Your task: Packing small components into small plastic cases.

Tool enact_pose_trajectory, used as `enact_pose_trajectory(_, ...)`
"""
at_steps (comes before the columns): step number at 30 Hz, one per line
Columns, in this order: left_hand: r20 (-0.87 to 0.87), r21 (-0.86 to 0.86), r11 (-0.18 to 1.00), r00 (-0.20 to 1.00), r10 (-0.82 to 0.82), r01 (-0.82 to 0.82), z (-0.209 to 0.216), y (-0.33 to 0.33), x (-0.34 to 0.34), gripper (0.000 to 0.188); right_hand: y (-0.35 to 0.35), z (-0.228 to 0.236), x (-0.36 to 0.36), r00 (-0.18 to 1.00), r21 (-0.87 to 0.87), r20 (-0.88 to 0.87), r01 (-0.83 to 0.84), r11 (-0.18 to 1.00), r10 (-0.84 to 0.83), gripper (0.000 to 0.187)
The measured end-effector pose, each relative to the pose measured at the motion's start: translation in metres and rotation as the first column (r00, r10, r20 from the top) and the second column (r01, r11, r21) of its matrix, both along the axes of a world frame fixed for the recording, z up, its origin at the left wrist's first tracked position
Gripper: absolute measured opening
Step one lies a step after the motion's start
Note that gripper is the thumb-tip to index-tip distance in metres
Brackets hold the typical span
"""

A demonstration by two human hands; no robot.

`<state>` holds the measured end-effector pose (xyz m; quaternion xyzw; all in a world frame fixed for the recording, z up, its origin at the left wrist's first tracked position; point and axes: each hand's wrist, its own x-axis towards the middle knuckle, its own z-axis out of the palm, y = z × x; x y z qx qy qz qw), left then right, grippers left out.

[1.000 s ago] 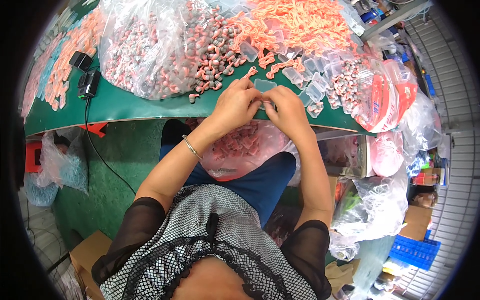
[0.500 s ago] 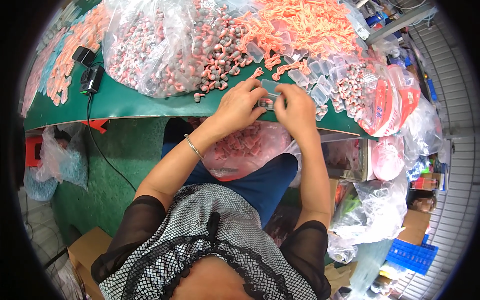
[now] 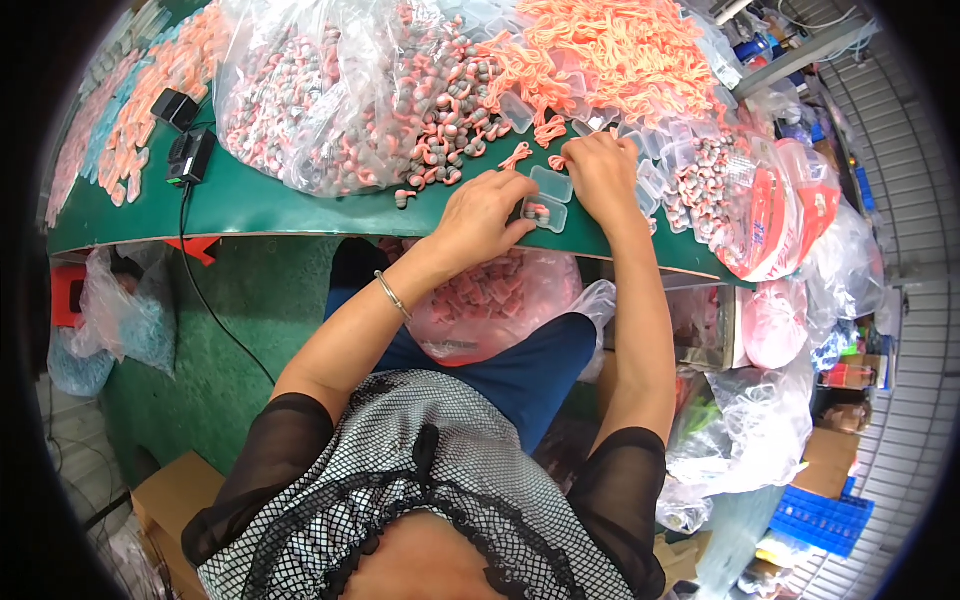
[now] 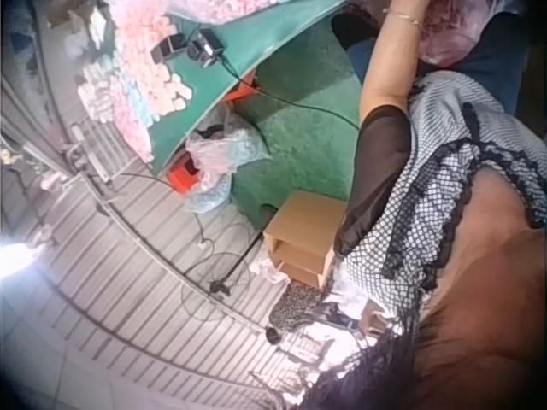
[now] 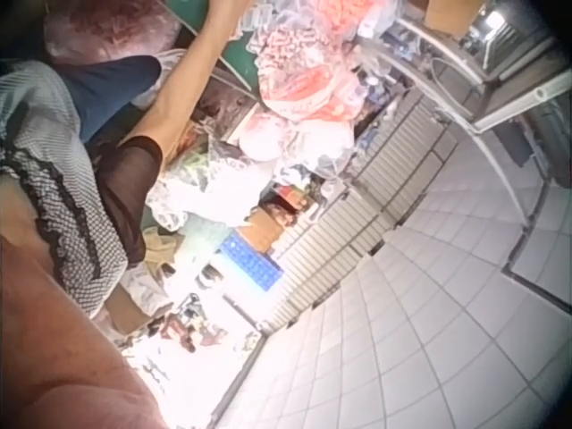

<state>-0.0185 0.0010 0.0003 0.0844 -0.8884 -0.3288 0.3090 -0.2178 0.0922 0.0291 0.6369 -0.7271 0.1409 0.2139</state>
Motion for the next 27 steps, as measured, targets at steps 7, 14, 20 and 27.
enact_pose_trajectory(7, -0.012, 0.024, 1.0, 1.0, -0.001, 0.001, -0.002, -0.002, 0.0, 0.043, 0.029, 0.011, 0.038, 0.957, -0.064, 0.289, -0.006, 0.998, 0.024, 0.009)
enact_pose_trajectory(14, 0.009, 0.054, 0.999, 1.0, 0.001, -0.001, 0.002, 0.001, -0.002, 0.046, 0.044, 0.006, 0.064, 0.968, -0.007, 0.25, 0.019, 1.0, -0.017, 0.012)
enact_pose_trajectory(20, -0.041, 0.018, 1.0, 0.999, -0.013, 0.014, -0.003, 0.0, -0.002, 0.037, 0.048, 0.006, 0.068, 0.975, -0.022, 0.221, 0.026, 0.999, -0.02, 0.014)
enact_pose_trajectory(27, -0.004, -0.013, 1.0, 1.0, -0.017, 0.017, -0.003, -0.001, -0.002, 0.034, 0.035, -0.007, 0.044, 0.97, 0.027, 0.152, 0.187, 0.982, -0.189, 0.021)
